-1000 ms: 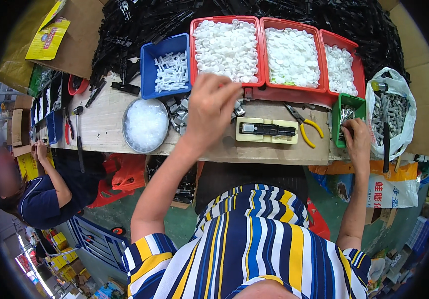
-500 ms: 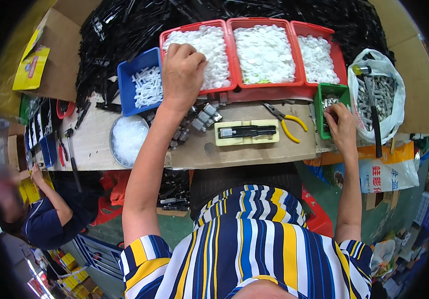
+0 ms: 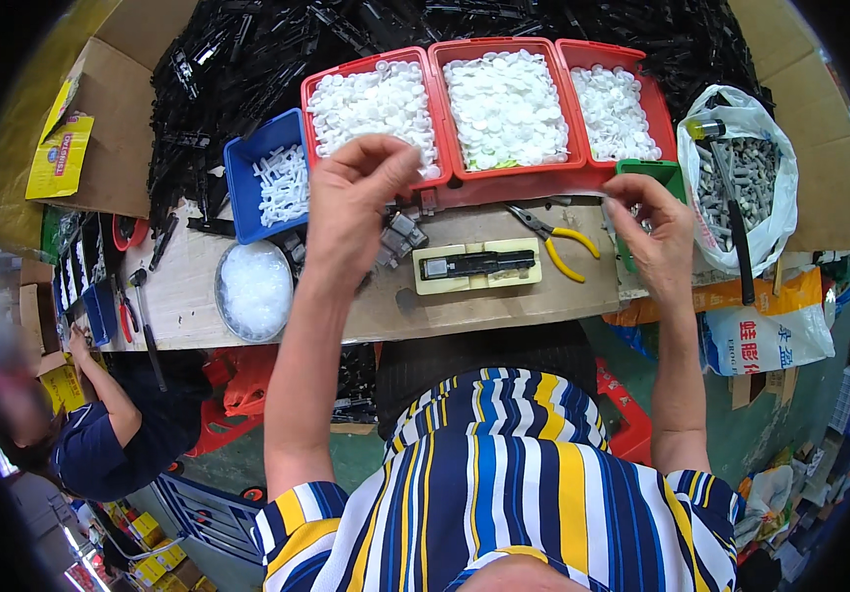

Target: The person assembles small metal lock bodies by inserting pins and white plastic components into a wooden jig. They use pliers to secure the parts and a hammer to tap the assembly into place. The finished units are placed on the table, and the process is repeated with new components from nearby bins.

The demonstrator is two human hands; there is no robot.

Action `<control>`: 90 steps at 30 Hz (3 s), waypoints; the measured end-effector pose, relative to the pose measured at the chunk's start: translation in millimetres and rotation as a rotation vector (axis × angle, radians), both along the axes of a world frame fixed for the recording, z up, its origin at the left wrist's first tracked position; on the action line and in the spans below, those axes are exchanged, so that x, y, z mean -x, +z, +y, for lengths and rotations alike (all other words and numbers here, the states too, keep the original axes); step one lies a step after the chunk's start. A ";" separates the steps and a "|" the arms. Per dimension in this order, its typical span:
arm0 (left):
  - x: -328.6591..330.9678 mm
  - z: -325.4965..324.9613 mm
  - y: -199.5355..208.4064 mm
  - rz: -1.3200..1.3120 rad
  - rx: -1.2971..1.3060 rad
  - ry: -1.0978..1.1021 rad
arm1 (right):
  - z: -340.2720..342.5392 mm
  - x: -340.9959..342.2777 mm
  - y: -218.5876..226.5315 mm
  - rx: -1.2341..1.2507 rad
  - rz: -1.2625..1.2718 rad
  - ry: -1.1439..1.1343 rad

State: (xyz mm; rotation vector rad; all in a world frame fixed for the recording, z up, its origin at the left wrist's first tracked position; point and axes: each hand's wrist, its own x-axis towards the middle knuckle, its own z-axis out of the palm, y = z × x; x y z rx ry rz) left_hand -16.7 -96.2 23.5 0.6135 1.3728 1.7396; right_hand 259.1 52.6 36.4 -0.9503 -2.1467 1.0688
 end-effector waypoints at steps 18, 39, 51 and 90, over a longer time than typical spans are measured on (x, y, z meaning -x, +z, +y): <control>-72.3 -34.4 -31.9 -0.853 -0.239 -0.213 | -59.1 76.4 1.8 0.386 0.416 0.359; -86.9 -43.3 -22.0 -0.460 -0.163 -0.117 | -62.8 62.2 -8.4 -0.135 0.306 0.386; -74.7 -61.1 -32.2 -0.090 -0.150 -0.086 | -67.3 70.0 -10.9 -0.001 0.165 0.501; -30.4 -0.8 -23.4 1.352 -0.093 0.020 | 14.1 -39.6 -29.1 -0.362 -0.540 -0.061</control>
